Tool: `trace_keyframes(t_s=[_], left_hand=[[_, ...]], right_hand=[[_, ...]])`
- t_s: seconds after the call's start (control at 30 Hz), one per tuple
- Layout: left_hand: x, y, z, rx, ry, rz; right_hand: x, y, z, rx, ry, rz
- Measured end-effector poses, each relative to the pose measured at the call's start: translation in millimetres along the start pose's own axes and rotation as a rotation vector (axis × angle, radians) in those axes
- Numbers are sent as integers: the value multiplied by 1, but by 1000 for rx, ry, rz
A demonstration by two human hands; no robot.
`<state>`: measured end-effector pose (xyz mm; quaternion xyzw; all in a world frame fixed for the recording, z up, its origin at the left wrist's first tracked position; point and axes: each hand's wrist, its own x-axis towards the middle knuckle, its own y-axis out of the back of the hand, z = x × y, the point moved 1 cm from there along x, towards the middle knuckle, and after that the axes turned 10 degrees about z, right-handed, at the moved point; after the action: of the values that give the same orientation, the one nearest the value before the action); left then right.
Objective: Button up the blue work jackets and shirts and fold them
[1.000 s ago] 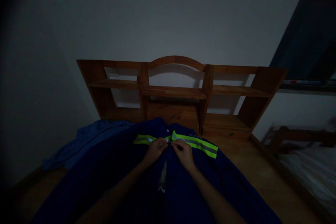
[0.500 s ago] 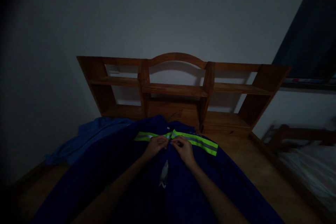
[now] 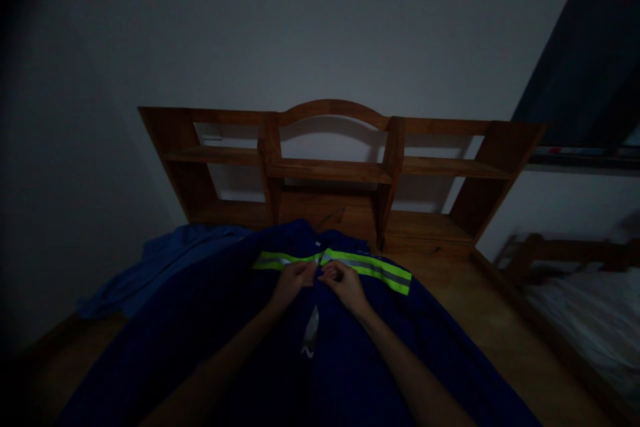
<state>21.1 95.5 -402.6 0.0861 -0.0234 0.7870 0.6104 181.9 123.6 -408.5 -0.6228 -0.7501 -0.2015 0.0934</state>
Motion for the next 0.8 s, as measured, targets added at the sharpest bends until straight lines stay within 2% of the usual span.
trace_keyframes(t_s=[0.1, 0.33, 0.63, 0.8], left_hand=[[-2, -3, -3, 17, 42, 63], [-4, -3, -1, -46, 135, 112], [-2, -4, -8, -190, 266, 152], [0, -4, -16, -174, 228, 161]], right_hand=[[0, 0, 0, -13, 1, -17], [-2, 0, -6, -60, 63, -59], [-2, 2, -15, -127, 163, -21], [-1, 2, -12, -141, 124, -22]])
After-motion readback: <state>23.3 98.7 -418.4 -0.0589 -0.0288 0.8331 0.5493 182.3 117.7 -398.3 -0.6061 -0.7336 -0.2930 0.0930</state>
